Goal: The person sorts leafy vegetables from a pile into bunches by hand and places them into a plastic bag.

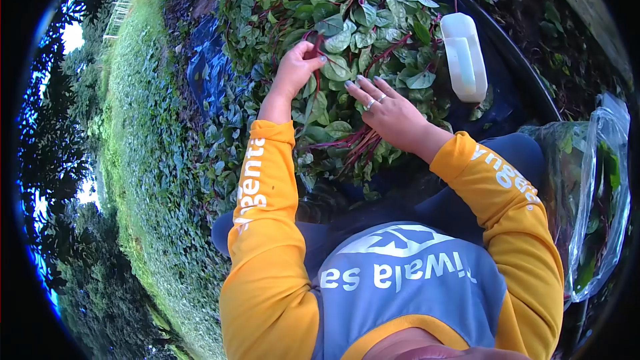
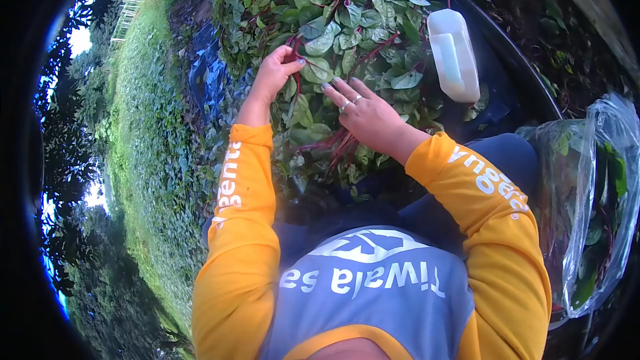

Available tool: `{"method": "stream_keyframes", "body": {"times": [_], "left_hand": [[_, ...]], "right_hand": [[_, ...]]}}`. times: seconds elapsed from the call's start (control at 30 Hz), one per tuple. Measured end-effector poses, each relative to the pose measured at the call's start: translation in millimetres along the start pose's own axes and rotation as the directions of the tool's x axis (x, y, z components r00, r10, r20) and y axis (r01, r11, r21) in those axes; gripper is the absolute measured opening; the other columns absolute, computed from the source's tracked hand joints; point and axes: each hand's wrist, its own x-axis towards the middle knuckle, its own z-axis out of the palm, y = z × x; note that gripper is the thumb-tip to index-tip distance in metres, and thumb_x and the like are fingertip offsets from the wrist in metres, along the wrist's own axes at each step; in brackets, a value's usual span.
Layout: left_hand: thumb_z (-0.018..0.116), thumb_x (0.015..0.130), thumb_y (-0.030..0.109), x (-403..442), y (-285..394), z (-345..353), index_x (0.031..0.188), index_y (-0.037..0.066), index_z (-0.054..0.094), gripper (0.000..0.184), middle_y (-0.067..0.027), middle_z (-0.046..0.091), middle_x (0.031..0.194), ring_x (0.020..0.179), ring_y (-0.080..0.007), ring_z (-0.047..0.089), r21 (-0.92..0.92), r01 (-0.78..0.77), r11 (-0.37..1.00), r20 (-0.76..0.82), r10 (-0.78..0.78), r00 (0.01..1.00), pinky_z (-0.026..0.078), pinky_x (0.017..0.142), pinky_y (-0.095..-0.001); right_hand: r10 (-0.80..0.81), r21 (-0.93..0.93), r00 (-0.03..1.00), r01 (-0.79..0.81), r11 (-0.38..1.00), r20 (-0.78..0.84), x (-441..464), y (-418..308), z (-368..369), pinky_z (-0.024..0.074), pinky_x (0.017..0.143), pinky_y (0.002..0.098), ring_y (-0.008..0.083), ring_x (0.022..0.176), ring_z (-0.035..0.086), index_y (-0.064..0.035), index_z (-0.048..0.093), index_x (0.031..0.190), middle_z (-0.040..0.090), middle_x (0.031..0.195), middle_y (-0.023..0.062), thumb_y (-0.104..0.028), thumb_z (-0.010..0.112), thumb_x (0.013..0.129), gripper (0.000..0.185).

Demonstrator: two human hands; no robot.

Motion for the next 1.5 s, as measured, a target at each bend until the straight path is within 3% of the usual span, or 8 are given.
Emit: {"method": "stream_keyframes", "body": {"times": [0.13, 0.33, 0.47, 0.67, 1.0, 1.2, 1.4, 1.5], "left_hand": [[0.077, 0.083, 0.008, -39, 8, 37, 0.102, 0.002, 0.071, 0.02, -0.0017, 0.074, 0.092, 0.082, -0.0105, 0.064, 0.4, -0.122, 0.908, 0.115, 0.082, 0.99, 0.052, 0.078, -0.0291], [0.065, 0.082, -0.001, -53, -8, 61, 0.11, 0.002, 0.075, 0.03, -0.0036, 0.074, 0.099, 0.09, -0.0112, 0.067, -0.089, 0.407, 0.909, 0.479, -0.319, 0.818, 0.051, 0.087, -0.0245], [0.075, 0.082, 0.009, -6, -63, 79, 0.109, 0.0, 0.072, 0.028, -0.0052, 0.075, 0.093, 0.083, -0.0138, 0.069, 0.186, 0.06, 0.981, -0.23, -0.016, 0.973, 0.055, 0.078, -0.0298], [0.083, 0.077, 0.019, 20, -50, 106, 0.113, 0.003, 0.067, 0.043, -0.0119, 0.076, 0.09, 0.081, -0.0276, 0.073, 0.348, 0.206, 0.915, -0.445, -0.032, 0.895, 0.057, 0.077, -0.0381], [0.065, 0.092, 0.024, -14, 15, -8, 0.106, 0.004, 0.073, 0.026, -0.003, 0.07, 0.094, 0.085, -0.0151, 0.063, -0.626, 0.233, 0.745, -0.148, -0.406, 0.902, 0.05, 0.079, -0.029], [0.075, 0.082, 0.006, -35, -97, -22, 0.101, 0.005, 0.076, 0.019, -0.0067, 0.071, 0.091, 0.084, -0.0227, 0.068, 0.525, 0.196, 0.828, -0.377, 0.019, 0.926, 0.055, 0.078, -0.034], [0.067, 0.082, 0.003, -26, -22, 78, 0.09, 0.005, 0.074, 0.011, -0.015, 0.07, 0.094, 0.09, -0.0336, 0.068, 0.548, -0.412, 0.728, -0.238, 0.608, 0.758, 0.055, 0.081, -0.0411], [0.069, 0.082, 0.004, 0, -29, 87, 0.098, 0.005, 0.075, 0.017, -0.0162, 0.071, 0.103, 0.095, -0.0327, 0.069, 0.607, -0.184, 0.774, -0.167, 0.35, 0.922, 0.055, 0.085, -0.041]], "right_hand": [[-0.032, -0.018, 0.999, 0.032, 0.999, 0.012, 6, -3, -8, 0.0302, 0.12, 0.0479, 0.0301, 0.14, 0.045, -0.0069, 0.072, 0.082, 0.048, 0.151, 0.0178, -0.017, 0.061, 0.084, 0.015], [0.06, -0.019, 0.993, -0.059, 0.998, 0.102, -6, 2, 8, 0.0448, 0.092, 0.0392, 0.0217, 0.103, 0.062, -0.0122, 0.07, 0.092, 0.066, 0.11, 0.0069, -0.018, 0.059, 0.087, 0.014], [0.052, -0.041, 0.958, -0.043, 0.998, 0.283, -7, 4, 12, 0.0441, 0.085, 0.0362, 0.0207, 0.098, 0.065, -0.0147, 0.069, 0.092, 0.067, 0.094, 0.002, -0.019, 0.06, 0.087, 0.011], [0.041, 0.015, 0.944, -0.048, 0.999, 0.327, -7, 1, 3, 0.0482, 0.08, 0.0378, 0.0218, 0.099, 0.065, -0.0125, 0.067, 0.106, 0.066, 0.093, 0.0038, -0.018, 0.059, 0.089, 0.02], [0.07, -0.051, 0.98, -0.061, 0.997, 0.184, -7, 8, 15, 0.0492, 0.071, 0.0358, 0.0206, 0.091, 0.065, -0.0116, 0.066, 0.094, 0.066, 0.086, 0.002, -0.019, 0.062, 0.085, 0.013], [0.102, -0.029, 0.956, -0.098, 0.995, 0.274, -9, 4, 14, 0.0489, 0.074, 0.0372, 0.0221, 0.094, 0.065, -0.0115, 0.063, 0.105, 0.065, 0.09, 0.0037, -0.017, 0.059, 0.088, 0.018], [0.07, -0.022, 0.947, -0.066, 0.998, 0.313, -8, 5, 13, 0.0487, 0.076, 0.0376, 0.0221, 0.095, 0.066, -0.0148, 0.064, 0.11, 0.067, 0.092, 0.0029, -0.018, 0.06, 0.089, 0.022], [0.064, -0.018, 0.946, -0.061, 0.998, 0.317, -9, 7, 11, 0.0484, 0.076, 0.0375, 0.0219, 0.096, 0.066, -0.0149, 0.064, 0.11, 0.067, 0.093, 0.0023, -0.019, 0.061, 0.088, 0.023]]}}
